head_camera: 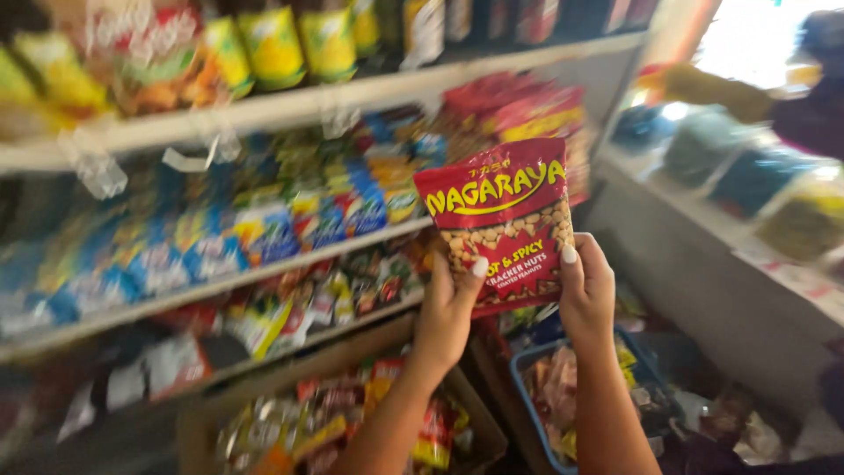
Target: The person repeatedly picks packaged food items from a cardboard box and places them onto a shelf. They handle bread crumbs, crackers, and instant drink sachets, arranging them in rows.
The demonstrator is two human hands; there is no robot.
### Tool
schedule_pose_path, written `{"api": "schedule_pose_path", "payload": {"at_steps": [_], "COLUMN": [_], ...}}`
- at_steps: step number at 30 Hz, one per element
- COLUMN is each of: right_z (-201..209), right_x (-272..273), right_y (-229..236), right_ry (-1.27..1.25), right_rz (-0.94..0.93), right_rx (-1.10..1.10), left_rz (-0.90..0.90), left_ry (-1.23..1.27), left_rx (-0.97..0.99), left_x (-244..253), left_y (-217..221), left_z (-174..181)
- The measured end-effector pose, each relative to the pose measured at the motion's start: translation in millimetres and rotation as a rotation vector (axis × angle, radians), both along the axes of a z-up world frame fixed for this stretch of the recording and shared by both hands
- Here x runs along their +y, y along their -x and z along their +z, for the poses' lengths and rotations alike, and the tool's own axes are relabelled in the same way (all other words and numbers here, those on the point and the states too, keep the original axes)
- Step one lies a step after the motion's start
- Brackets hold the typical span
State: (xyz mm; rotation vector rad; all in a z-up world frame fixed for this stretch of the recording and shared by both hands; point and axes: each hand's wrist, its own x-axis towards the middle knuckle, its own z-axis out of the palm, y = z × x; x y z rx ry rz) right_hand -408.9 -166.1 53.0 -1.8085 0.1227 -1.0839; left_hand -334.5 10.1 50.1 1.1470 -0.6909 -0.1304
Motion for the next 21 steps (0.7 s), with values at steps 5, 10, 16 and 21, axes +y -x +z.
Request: {"api": "schedule_pose_path", "payload": {"at_steps": [5, 10, 16, 21], "right_z": [-70.0, -124.1, -195.6, -257.9], "right_x": [19.3, 54.2, 97.4, 109.5], "right_y": [-34.1, -54.0, -55.4, -41.1], "right_ry": [-0.108, -0.169, -0.195, -0.06], "right_rz": [0.164, 0.345, 0.448, 0.485], "right_rx": [0.146, 0.283, 0.452, 0.54], "left_rz": [0.163, 0.34, 0.636, 0.592], "left_ry": [-0.084, -0.205, -0.561, -0.72], "left_rx": [0.03, 0.104, 0.208, 0.404], "left_x": [40.9, 71.2, 98.1, 112.0], "left_y": [-11.3, -21.7, -9.5, 2.5], "left_z": [-32.6, -97.8, -176.3, -248.4]}}
